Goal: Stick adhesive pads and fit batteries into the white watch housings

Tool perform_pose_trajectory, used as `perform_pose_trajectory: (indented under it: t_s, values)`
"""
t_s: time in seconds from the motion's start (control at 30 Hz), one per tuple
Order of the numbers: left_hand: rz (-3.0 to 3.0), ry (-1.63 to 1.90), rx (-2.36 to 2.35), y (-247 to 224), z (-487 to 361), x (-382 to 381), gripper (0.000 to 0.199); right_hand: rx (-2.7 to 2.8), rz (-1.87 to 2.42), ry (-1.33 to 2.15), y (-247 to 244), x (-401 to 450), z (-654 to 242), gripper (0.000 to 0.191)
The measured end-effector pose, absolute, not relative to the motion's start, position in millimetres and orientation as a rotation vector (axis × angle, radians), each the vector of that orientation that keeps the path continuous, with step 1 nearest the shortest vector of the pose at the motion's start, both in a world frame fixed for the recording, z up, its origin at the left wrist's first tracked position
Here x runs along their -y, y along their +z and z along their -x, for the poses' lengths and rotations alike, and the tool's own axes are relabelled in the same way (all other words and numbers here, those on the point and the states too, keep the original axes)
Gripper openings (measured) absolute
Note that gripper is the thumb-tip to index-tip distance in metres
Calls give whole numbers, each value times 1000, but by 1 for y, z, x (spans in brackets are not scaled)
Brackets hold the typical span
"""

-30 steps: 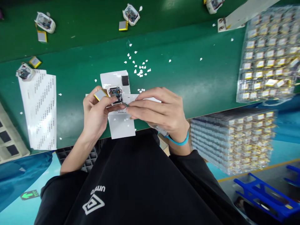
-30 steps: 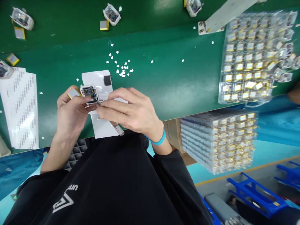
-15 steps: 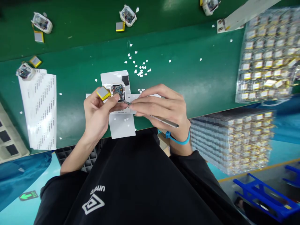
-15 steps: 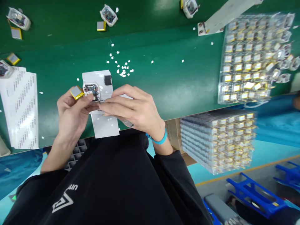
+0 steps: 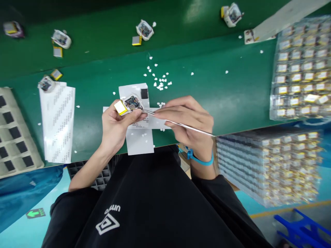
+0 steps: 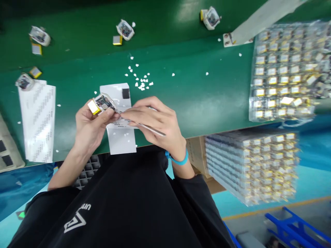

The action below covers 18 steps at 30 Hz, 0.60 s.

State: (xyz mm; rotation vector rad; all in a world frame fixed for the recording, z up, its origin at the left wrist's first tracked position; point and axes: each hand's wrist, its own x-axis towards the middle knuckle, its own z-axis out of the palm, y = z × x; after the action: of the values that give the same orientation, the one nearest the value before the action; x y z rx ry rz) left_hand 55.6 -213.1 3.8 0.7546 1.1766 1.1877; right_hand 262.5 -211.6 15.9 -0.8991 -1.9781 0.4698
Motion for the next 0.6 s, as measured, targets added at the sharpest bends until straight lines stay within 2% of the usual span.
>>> perform_pose_trajectory:
  t_s: [0.13, 0.17, 0.23, 0.3, 0.4, 0.6]
  values:
    - [-1086, 1320, -1294, -11, -11, 154, 52, 1863, 955, 411, 12, 214, -266, 33]
    - [-1169, 1473, -1398, -15, 13, 129, 61, 1838, 963, 396, 11, 214, -267, 34]
    - [-1287, 1441, -1825, -19, 68, 81, 76, 1805, 975, 373, 9, 216, -269, 34]
    - [-1336, 1096, -2231, -17, 119, 45, 65, 1791, 983, 365, 6, 218, -270, 34]
    - [-1424, 932, -2282, -9, 164, 26, 45, 1785, 981, 346, 2, 219, -273, 33]
    - [-1633, 907, -2166, -17, 149, 22, 52, 1826, 1001, 314, 2, 214, -270, 26]
